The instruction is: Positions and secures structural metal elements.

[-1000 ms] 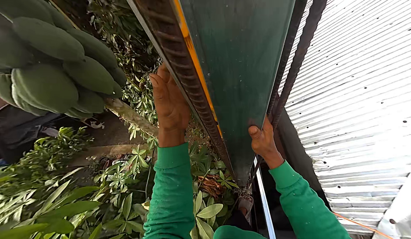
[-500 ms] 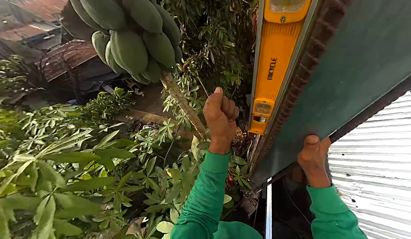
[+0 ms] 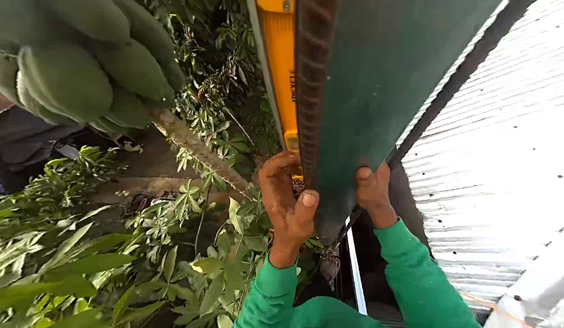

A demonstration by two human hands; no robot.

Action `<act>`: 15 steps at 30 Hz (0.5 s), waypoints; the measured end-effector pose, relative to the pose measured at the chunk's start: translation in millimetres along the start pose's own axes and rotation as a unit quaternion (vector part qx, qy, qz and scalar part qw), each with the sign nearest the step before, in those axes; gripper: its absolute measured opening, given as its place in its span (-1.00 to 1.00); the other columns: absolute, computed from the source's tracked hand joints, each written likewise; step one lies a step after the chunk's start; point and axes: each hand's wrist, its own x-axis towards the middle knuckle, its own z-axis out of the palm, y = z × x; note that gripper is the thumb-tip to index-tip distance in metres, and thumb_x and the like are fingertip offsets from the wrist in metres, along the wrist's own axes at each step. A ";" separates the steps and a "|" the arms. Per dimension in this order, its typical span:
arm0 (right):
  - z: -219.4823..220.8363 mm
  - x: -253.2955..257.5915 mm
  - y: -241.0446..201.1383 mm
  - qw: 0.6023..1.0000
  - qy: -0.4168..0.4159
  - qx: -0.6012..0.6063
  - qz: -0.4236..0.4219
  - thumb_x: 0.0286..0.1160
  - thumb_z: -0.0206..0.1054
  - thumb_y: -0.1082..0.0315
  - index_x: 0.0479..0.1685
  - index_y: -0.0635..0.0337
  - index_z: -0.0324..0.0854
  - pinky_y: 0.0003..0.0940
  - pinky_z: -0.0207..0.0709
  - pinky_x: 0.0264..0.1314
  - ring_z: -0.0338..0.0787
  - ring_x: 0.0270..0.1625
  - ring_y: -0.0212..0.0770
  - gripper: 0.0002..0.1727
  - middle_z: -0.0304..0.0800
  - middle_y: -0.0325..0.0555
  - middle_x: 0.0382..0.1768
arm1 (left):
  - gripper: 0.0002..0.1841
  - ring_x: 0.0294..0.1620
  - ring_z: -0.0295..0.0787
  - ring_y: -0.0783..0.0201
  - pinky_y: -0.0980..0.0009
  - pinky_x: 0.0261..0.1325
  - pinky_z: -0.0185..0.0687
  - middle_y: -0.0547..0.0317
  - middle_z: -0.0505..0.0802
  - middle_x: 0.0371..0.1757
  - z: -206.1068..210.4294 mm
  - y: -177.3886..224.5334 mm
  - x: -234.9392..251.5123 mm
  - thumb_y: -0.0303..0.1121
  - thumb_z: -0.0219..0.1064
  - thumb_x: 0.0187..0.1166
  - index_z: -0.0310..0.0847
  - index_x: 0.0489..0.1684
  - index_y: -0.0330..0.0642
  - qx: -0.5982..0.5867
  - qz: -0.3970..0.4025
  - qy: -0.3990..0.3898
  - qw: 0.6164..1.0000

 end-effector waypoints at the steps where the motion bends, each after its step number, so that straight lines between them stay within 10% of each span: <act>1: -1.2 0.3 -0.7 1.000 0.002 -0.007 0.009 0.52 0.03 -0.55 0.86 0.32 0.03 -0.22 0.51 0.64 0.60 0.55 -0.31 0.18 0.51 0.08 0.61 | -0.33 0.28 0.65 0.34 0.28 0.31 0.65 0.38 0.69 0.31 6.5 -1.5 -3.9 0.27 0.34 0.50 0.33 0.47 0.12 0.027 -0.004 0.002 1.000; 8: -0.2 5.8 -6.0 0.999 0.014 0.026 -0.013 0.49 0.06 -0.55 0.88 0.32 -0.01 -0.10 0.42 0.71 0.49 0.65 -0.08 0.21 0.37 0.24 0.67 | -0.06 0.38 0.56 0.17 0.29 0.37 0.57 -0.26 0.54 0.41 30.3 -19.2 -14.0 0.04 0.40 0.52 0.02 0.58 -0.63 0.186 0.039 0.049 0.981; 15: -0.5 3.6 -11.6 1.000 0.015 0.021 0.000 0.51 0.03 -0.54 0.89 0.28 0.01 -0.11 0.47 0.63 0.53 0.59 -0.05 0.18 0.43 0.23 0.61 | -0.40 0.23 0.67 0.43 0.45 0.36 0.62 -0.06 0.68 0.21 37.7 -21.6 -15.9 -0.25 0.14 0.80 0.11 0.52 -0.68 0.157 0.062 0.067 0.983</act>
